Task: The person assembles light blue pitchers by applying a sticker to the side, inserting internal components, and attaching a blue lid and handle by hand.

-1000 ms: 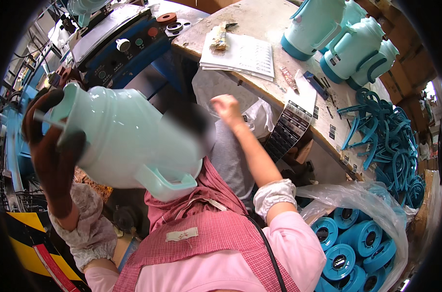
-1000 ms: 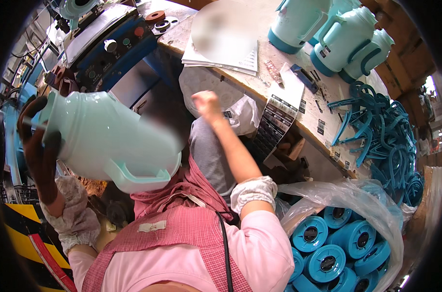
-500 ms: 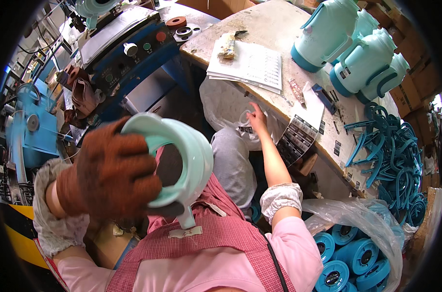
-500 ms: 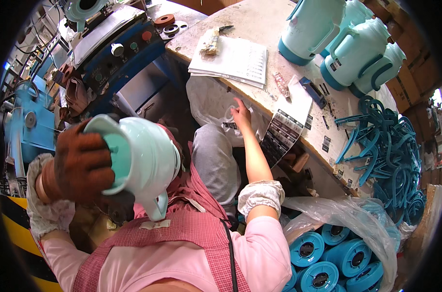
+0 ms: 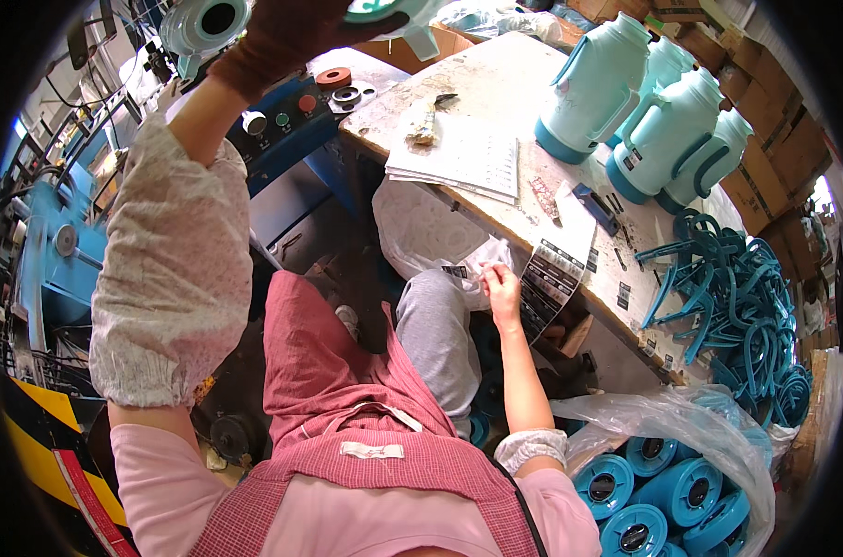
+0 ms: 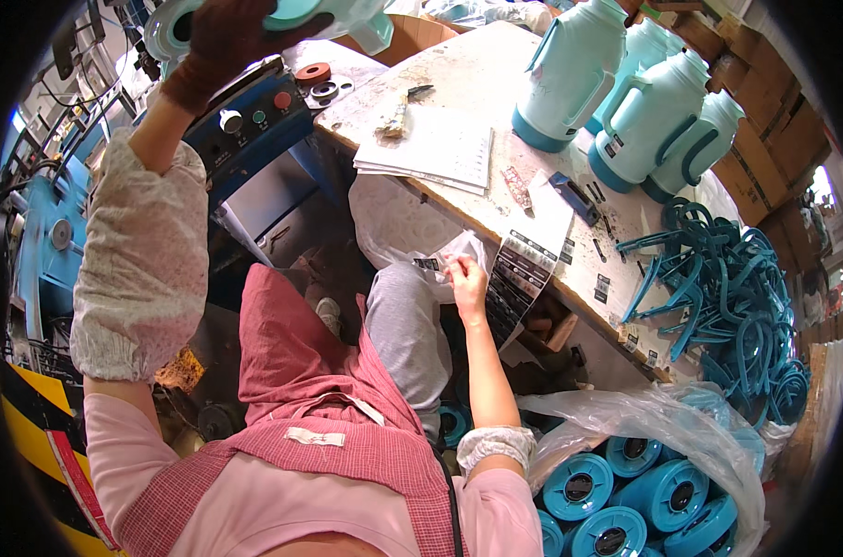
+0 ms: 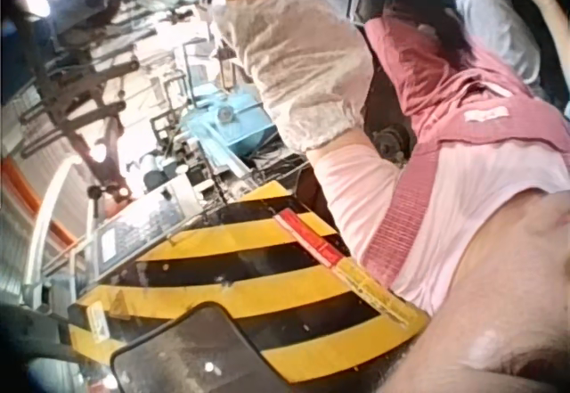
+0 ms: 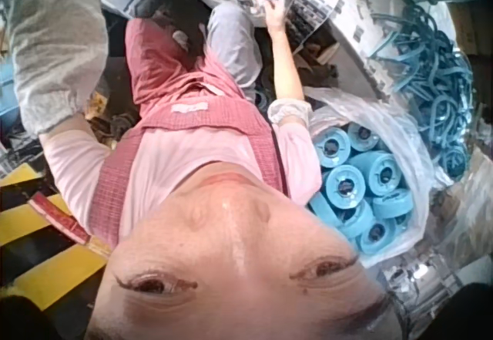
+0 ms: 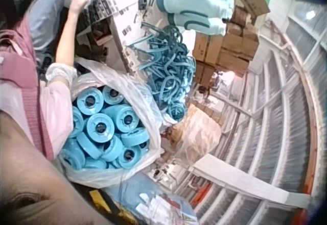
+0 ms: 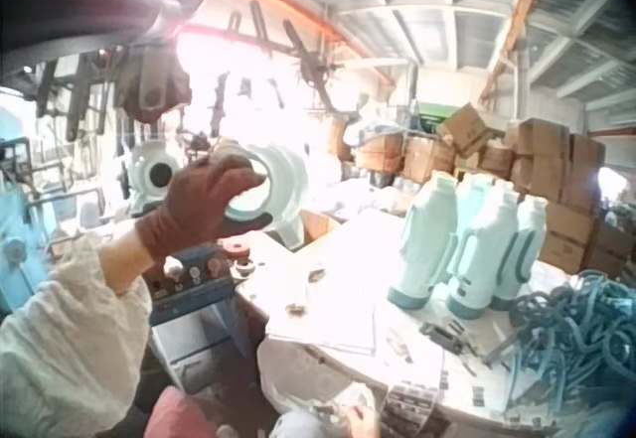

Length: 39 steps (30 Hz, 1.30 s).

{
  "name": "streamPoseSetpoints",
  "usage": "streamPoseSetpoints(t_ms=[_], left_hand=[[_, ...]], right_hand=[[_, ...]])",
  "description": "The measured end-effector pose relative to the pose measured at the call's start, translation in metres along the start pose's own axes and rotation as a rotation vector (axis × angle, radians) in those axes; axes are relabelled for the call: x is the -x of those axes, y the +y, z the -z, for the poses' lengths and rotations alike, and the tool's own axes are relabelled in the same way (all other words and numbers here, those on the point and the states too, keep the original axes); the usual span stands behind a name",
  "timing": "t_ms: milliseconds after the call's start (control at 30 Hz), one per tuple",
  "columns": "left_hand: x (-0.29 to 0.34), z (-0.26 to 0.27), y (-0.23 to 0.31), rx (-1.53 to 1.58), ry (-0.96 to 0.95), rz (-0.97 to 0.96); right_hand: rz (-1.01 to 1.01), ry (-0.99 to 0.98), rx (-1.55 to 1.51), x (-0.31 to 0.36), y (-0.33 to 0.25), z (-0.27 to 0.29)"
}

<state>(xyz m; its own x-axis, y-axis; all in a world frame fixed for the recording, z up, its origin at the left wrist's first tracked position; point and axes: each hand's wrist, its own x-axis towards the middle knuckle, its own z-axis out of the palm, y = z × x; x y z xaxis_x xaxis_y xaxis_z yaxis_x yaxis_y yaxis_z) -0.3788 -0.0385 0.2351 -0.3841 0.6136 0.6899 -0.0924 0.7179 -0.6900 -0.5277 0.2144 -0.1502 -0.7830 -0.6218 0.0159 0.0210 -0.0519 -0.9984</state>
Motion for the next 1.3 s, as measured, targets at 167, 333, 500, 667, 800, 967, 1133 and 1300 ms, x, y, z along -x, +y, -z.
streamPoseSetpoints(t_ms=[167, 333, 500, 667, 800, 967, 1133, 1300], left_hand=[[0.030, 0.019, 0.033, 0.226, -0.035, 0.153], [0.055, 0.074, 0.154, 0.967, -0.215, 0.422], [0.054, 0.093, 0.215, 1.111, -0.174, 0.719], [0.059, 0.094, 0.236, 0.993, -0.381, 0.907], [0.061, 0.100, 0.234, 1.003, -0.377, 0.830], [0.064, 0.104, 0.240, 1.093, -0.336, 0.856], [0.063, 0.109, 0.241, 1.078, -0.410, 0.841], [0.059, 0.107, 0.249, 1.109, -0.424, 0.766]], right_hand=[[0.355, -0.035, 0.238, 0.021, -0.051, 0.027], [0.521, -0.226, -0.013, 0.041, -0.143, 0.008], [0.252, -0.626, -0.255, 0.086, -0.237, -0.022], [0.162, -0.652, 0.233, 0.110, -0.246, -0.040], [0.557, -0.788, 0.879, 0.119, -0.250, -0.053], [0.632, -0.785, 1.133, 0.124, -0.243, -0.060], [0.625, -0.804, 1.039, 0.121, -0.239, -0.055], [0.436, -1.162, 0.941, 0.103, -0.252, -0.043]])
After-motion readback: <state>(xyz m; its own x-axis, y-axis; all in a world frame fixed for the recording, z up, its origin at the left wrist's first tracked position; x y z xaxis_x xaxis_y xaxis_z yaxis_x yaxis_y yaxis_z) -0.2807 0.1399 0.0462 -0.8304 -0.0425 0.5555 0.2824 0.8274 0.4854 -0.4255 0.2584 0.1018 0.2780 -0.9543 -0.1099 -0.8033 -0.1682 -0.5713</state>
